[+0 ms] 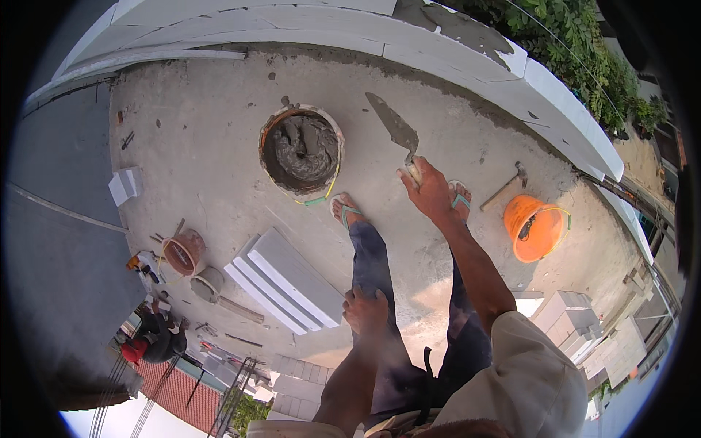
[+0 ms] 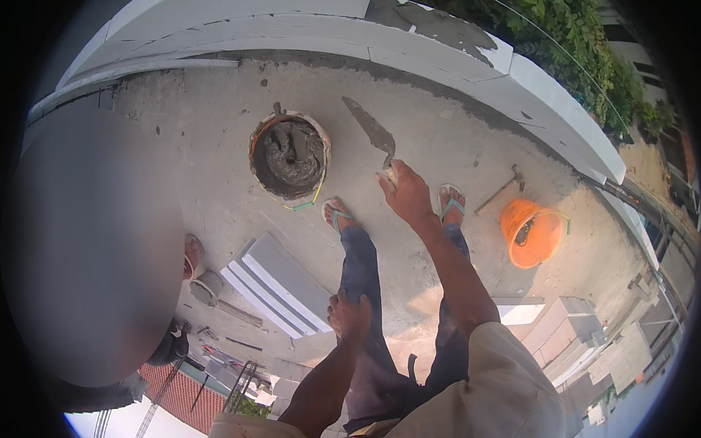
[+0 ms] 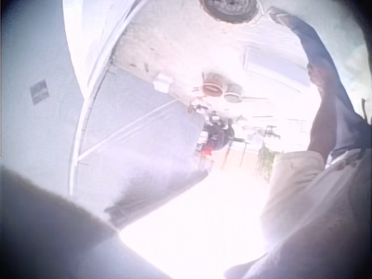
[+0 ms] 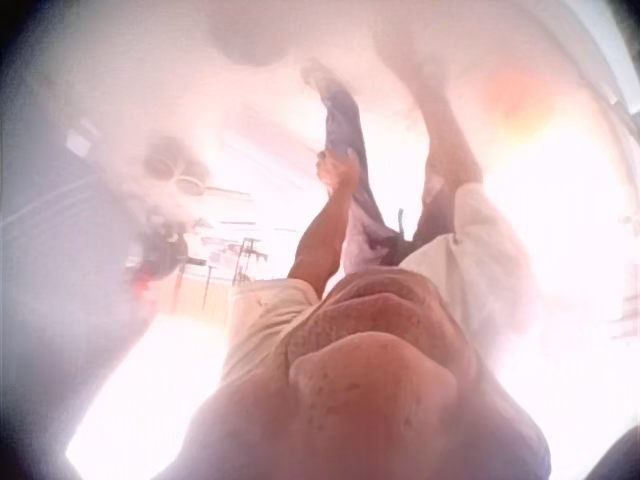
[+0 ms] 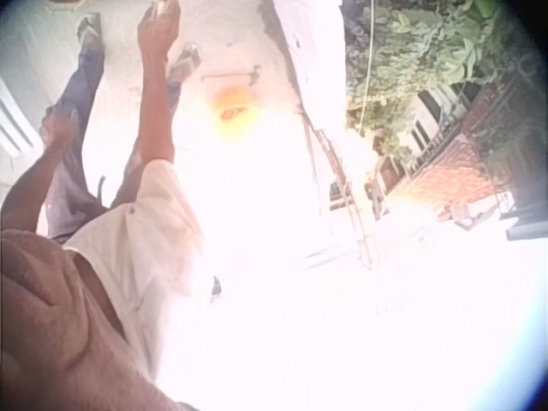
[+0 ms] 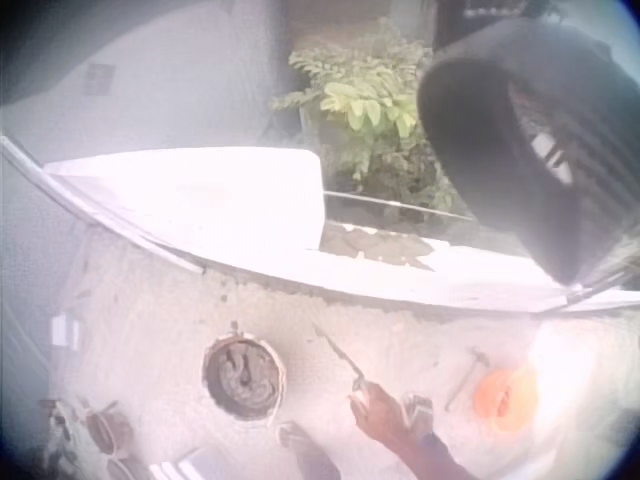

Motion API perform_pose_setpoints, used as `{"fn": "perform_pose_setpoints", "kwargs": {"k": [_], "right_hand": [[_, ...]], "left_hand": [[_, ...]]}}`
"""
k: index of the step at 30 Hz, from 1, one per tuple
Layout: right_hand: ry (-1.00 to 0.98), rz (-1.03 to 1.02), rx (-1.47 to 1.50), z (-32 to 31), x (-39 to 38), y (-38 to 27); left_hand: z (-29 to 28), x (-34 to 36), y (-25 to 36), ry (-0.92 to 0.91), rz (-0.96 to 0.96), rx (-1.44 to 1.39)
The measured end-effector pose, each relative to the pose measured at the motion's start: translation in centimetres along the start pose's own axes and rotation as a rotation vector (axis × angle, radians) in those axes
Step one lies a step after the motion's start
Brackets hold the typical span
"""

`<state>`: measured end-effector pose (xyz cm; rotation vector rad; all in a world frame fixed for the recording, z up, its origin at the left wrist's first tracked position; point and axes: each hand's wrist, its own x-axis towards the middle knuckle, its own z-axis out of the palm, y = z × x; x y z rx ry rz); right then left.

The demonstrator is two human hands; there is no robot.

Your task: The person scoops cement from a bucket using a trowel and applies it to a low wall on a rooftop. They then pick up white rectangular tiles, place them onto the cement, and tap them into position with a hammer. The person also uses a tape measure to check the dimensions of the installed tiles.

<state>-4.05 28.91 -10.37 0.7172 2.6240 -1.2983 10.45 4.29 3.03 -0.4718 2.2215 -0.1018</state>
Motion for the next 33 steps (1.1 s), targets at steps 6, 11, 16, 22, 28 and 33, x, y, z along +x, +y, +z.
{"fn": "perform_pose_setpoints", "kwargs": {"k": [6, 11, 16, 22, 28, 33], "right_hand": [[-0.457, -0.176, -0.486, 8.2, 7.0, -6.0], [-0.438, -0.46, -0.804, 18.0, 12.9, -9.7], [-0.521, -0.681, -1.107, 22.1, 11.5, -13.0], [-0.761, -0.617, -1.092, 23.6, 7.8, -14.3], [-0.79, -0.169, -0.664, 25.6, 7.3, -13.3], [-0.794, -0.148, -0.366, 21.8, 9.9, -7.7]], "left_hand": [[-1.6, 3.0, -2.4, -0.124, -0.043, -0.082], [-1.8, 3.9, -3.6, -0.162, -0.068, -0.12], [-2.0, 4.6, -4.8, -0.197, -0.088, -0.207], [-2.3, 5.1, -5.2, -0.204, -0.099, -0.278], [-1.6, 5.1, -5.8, -0.151, -0.099, -0.284], [-1.6, 5.3, -5.1, -0.153, -0.056, -0.229]]}}
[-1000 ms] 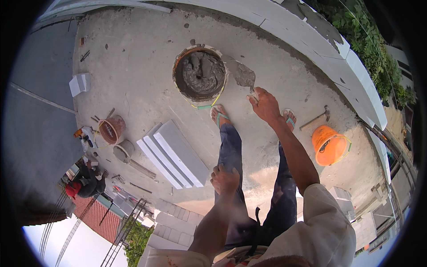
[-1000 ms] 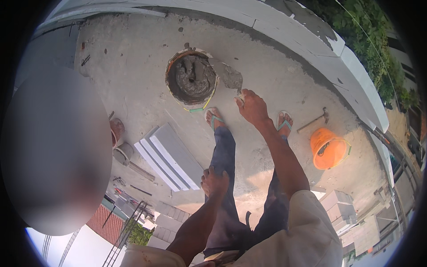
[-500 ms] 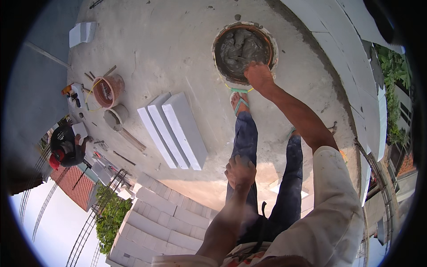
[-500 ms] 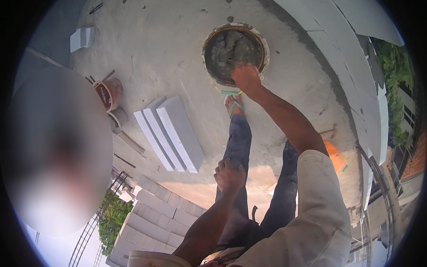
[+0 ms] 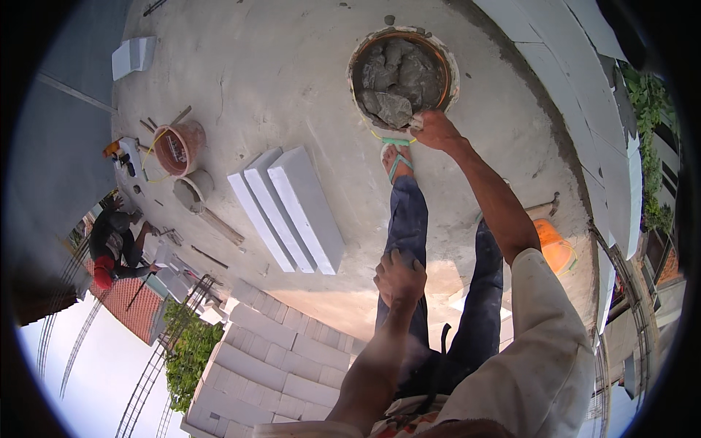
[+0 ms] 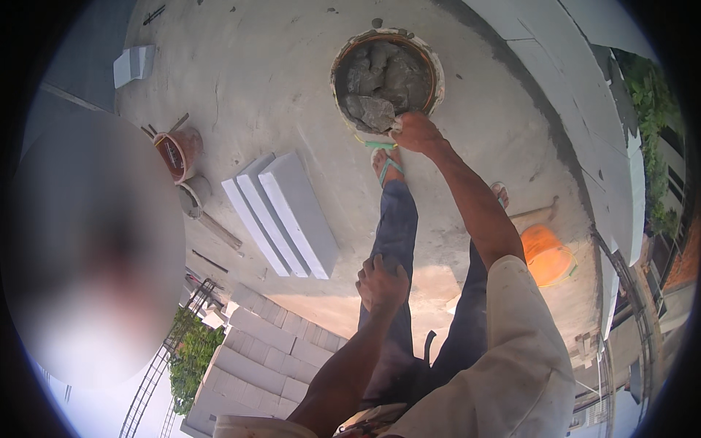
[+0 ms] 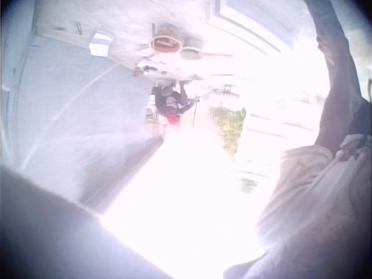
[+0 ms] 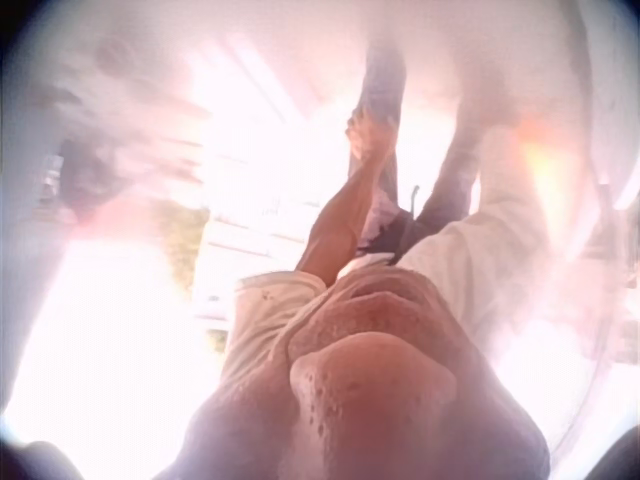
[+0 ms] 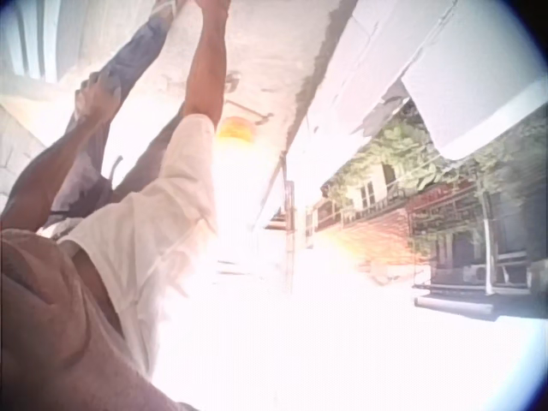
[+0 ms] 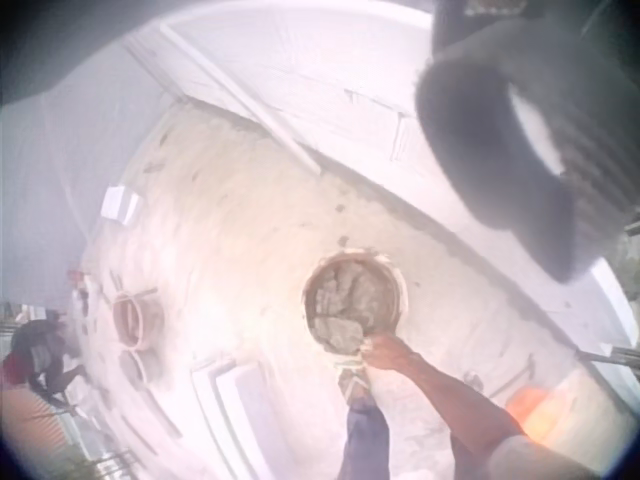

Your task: The person scoops cement from a bucket using a trowel and applies it to a low wall on a rooftop. They then pick up white rectangular tiles, place them onto the cement, and tap them into position with a hammer. The person also uses a tape measure to check the dimensions of the installed tiles.

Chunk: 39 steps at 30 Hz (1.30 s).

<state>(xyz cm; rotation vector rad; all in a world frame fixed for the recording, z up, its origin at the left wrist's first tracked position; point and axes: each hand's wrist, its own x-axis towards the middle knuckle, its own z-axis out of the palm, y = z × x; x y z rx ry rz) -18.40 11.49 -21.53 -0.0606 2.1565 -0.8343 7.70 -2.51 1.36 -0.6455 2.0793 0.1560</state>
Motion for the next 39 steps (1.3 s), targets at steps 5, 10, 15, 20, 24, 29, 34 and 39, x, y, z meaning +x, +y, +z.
{"fn": "perform_pose_setpoints", "kwargs": {"k": [5, 10, 15, 20, 24, 29, 34, 39], "right_hand": [[0.034, -0.064, 0.039, -0.9, -3.2, 3.1], [0.185, -0.103, 0.29, -1.7, -9.9, 6.8], [0.324, -0.07, 0.513, -6.6, -21.1, 11.2], [0.622, 0.054, 0.544, -11.9, -33.5, 20.3], [0.877, 0.109, 0.3, -18.1, -40.4, 26.7], [1.12, 0.209, -0.268, -23.2, -46.0, 33.1], [1.091, 0.382, -0.762, -25.0, -46.7, 35.0], [1.087, 0.47, -0.899, -23.7, -47.6, 35.4]], "left_hand": [[1.0, -1.4, 1.2, 0.02, 0.008, 0.1], [1.7, -3.2, 2.8, 0.043, 0.062, 0.159], [2.5, -4.4, 4.4, 0.164, 0.128, 0.285], [3.2, -4.4, 4.8, 0.18, 0.181, 0.382], [3.4, -5.0, 5.9, 0.19, 0.159, 0.411], [3.9, -5.7, 6.7, 0.217, 0.171, 0.45], [4.6, -5.9, 7.4, 0.23, 0.187, 0.495], [4.9, -5.8, 7.7, 0.226, 0.169, 0.54]]}}
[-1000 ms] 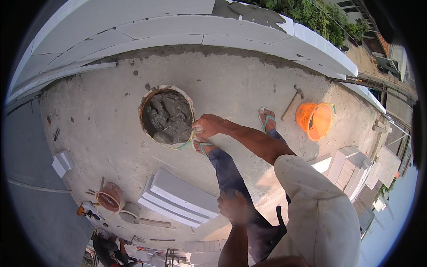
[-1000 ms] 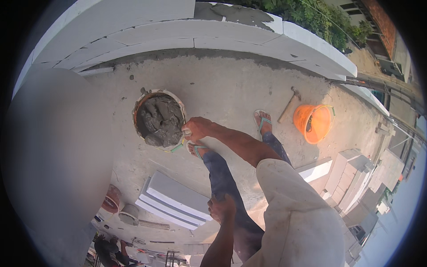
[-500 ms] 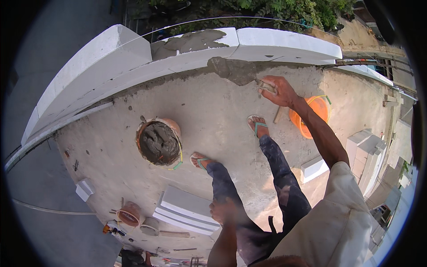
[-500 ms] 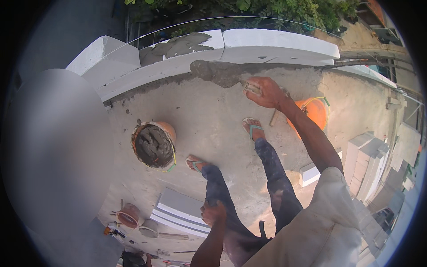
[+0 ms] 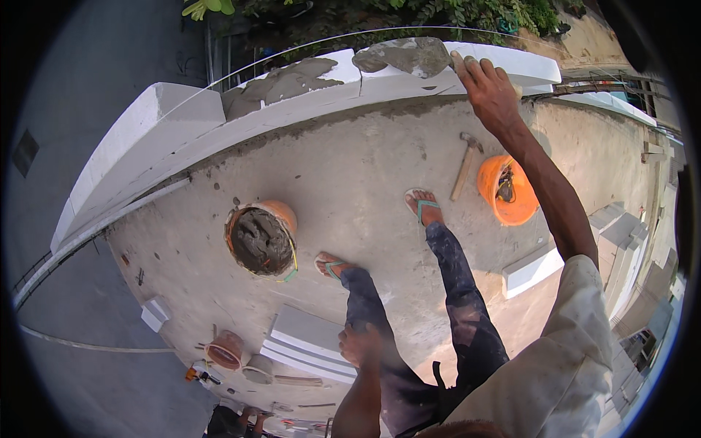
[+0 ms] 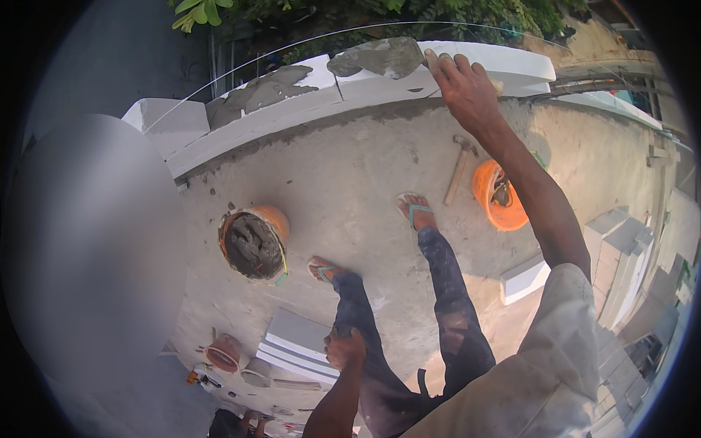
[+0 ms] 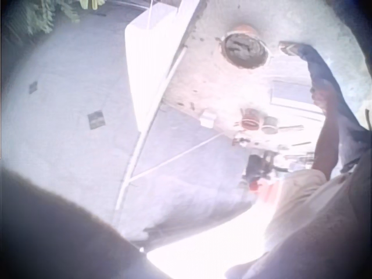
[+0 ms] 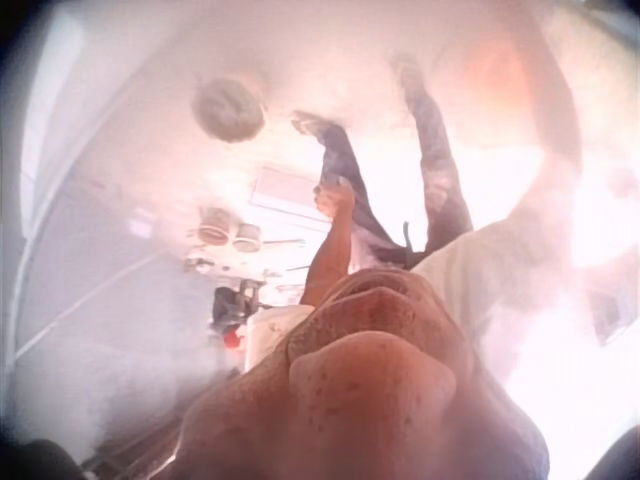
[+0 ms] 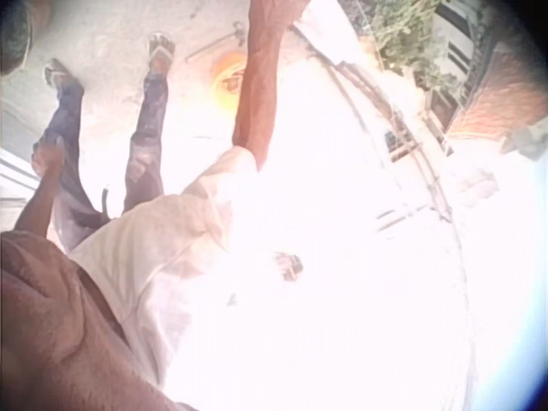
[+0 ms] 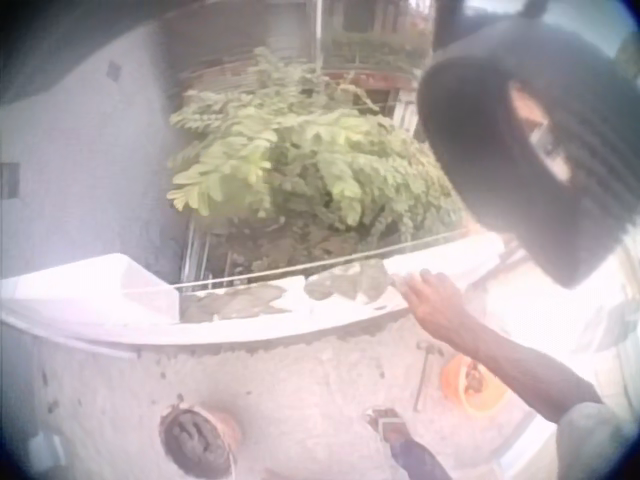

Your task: The person scoops cement from a bucket using a trowel and applies it to a low wall on a rooftop. They then pick up white rectangular tiles, place them onto the cement, and tap them into position with a hammer. The person also uses a tape measure to check the dimensions of the installed tiles.

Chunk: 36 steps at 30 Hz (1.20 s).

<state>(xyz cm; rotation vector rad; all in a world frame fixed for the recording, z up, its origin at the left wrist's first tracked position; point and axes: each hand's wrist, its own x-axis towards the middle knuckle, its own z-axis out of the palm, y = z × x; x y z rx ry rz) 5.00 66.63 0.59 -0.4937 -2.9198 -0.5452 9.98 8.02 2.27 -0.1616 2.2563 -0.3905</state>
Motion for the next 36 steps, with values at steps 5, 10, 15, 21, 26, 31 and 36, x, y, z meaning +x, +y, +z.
{"fn": "perform_pose_setpoints", "kwargs": {"k": [5, 10, 15, 21, 26, 31, 36], "right_hand": [[-0.013, 0.08, -0.024, 0.6, -3.0, 1.7], [-0.094, 0.23, 0.045, 1.7, -7.8, 2.3], [-0.044, 0.503, 0.31, 3.7, -9.3, -4.1], [-0.045, 0.597, 0.44, 3.1, -14.4, -12.4], [-0.058, 0.541, 0.459, -0.4, -9.5, -13.7], [0.052, 0.329, 0.188, 0.0, -3.5, -10.4], [0.032, 0.336, 0.059, 0.9, -4.1, -6.9]], "left_hand": [[0.3, -0.2, 0.1, 0.006, -0.002, -0.003], [0.4, 0.0, 0.4, -0.016, 0.002, 0.0], [0.7, -0.4, 0.4, -0.019, -0.015, -0.009], [1.2, 0.0, -0.2, -0.017, -0.028, -0.013], [0.8, -0.3, -0.3, -0.021, -0.044, -0.046], [-0.1, -0.1, 0.0, -0.031, 0.002, -0.038], [0.7, 0.0, -0.7, -0.035, -0.047, -0.06]]}}
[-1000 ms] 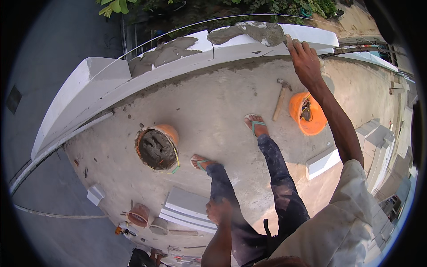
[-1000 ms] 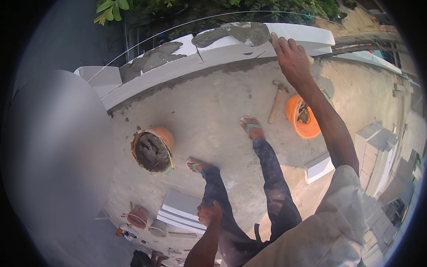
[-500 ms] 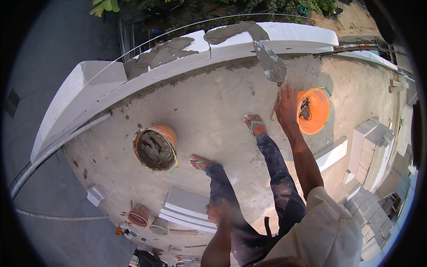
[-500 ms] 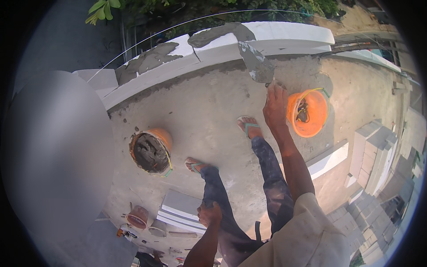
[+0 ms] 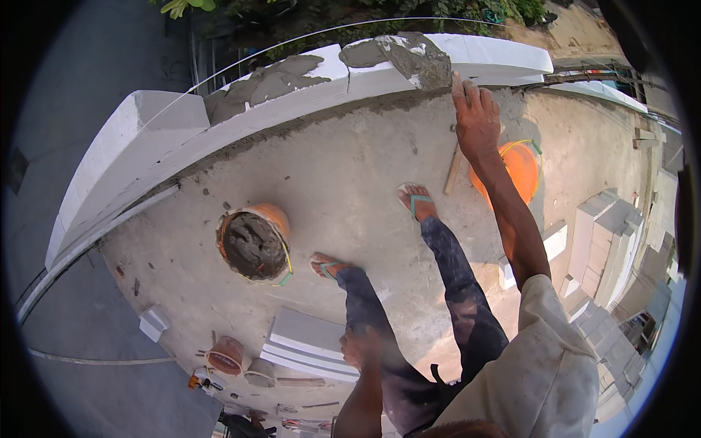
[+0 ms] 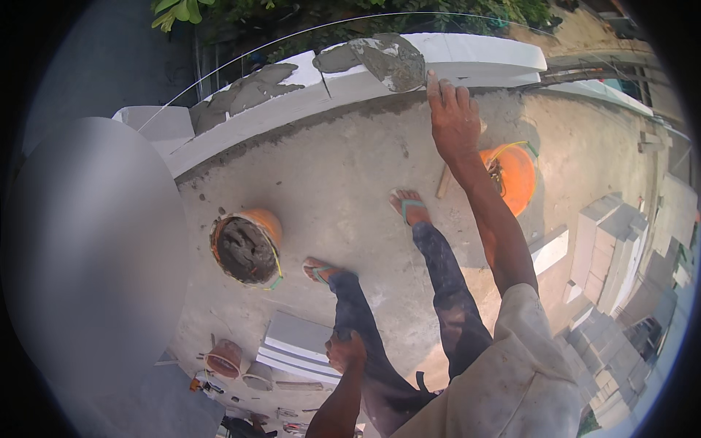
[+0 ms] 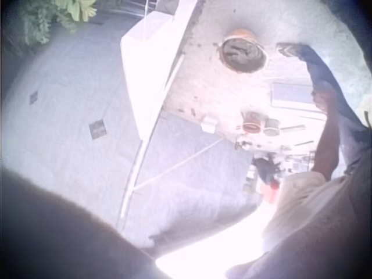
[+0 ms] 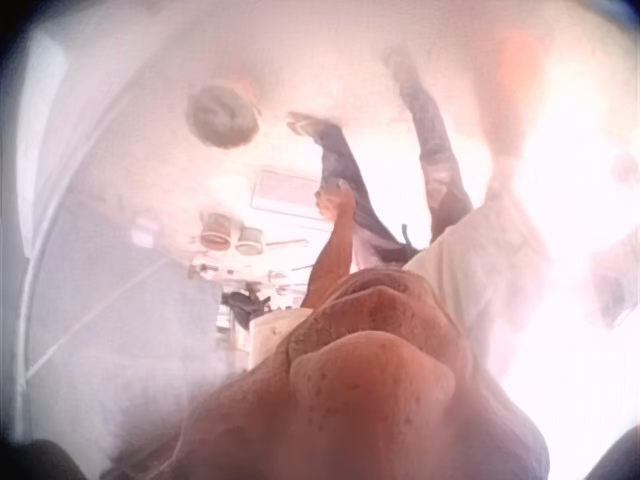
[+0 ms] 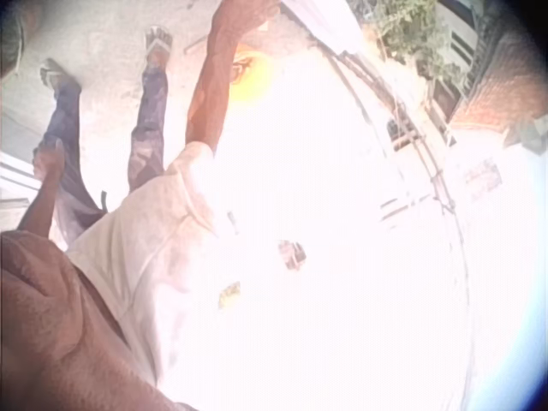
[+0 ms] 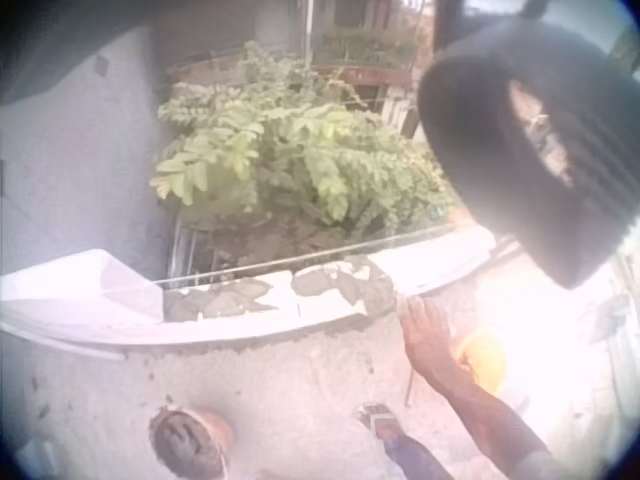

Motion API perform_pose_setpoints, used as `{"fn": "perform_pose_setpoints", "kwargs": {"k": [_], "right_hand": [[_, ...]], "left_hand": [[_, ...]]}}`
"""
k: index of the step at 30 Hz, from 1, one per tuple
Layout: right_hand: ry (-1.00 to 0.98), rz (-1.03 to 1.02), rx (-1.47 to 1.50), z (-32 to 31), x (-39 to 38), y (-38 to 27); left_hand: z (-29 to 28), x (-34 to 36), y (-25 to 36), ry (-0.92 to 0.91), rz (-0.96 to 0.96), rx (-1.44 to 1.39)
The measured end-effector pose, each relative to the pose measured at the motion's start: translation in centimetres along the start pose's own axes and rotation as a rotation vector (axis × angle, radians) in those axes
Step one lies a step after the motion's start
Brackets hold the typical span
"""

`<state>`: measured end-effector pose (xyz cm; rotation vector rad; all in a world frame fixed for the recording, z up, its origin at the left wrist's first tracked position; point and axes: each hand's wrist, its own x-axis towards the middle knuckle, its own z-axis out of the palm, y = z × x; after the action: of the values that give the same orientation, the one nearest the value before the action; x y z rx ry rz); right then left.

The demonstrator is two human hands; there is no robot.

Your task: The person scoops cement from a bucket using a trowel and applies it to a low wall on a rooftop. They then pick up white rectangular tiles, place them onto the cement, and tap them into position with a hammer. The person also uses a tape measure to check the dimensions of the installed tiles.

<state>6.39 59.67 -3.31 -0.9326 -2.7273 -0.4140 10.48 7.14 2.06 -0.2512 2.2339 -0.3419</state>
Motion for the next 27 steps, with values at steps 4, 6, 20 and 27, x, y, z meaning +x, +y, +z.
{"fn": "perform_pose_setpoints", "kwargs": {"k": [4, 6, 20, 27], "right_hand": [[-0.049, 0.086, -0.083, 1.0, -2.6, 4.7], [-0.114, 0.206, 0.025, 0.9, -3.2, 4.8], [-0.049, 0.456, 0.432, 5.8, -5.9, -9.5], [-0.088, 0.379, 0.506, 1.7, -9.0, -12.5]], "left_hand": [[-0.5, -0.2, 0.2, -0.007, 0.014, -0.009], [-0.4, -0.1, 0.0, -0.004, 0.004, -0.016], [0.5, 0.6, -1.1, -0.02, 0.015, 0.005], [0.5, 1.1, -1.1, 0.003, 0.011, -0.02]]}}
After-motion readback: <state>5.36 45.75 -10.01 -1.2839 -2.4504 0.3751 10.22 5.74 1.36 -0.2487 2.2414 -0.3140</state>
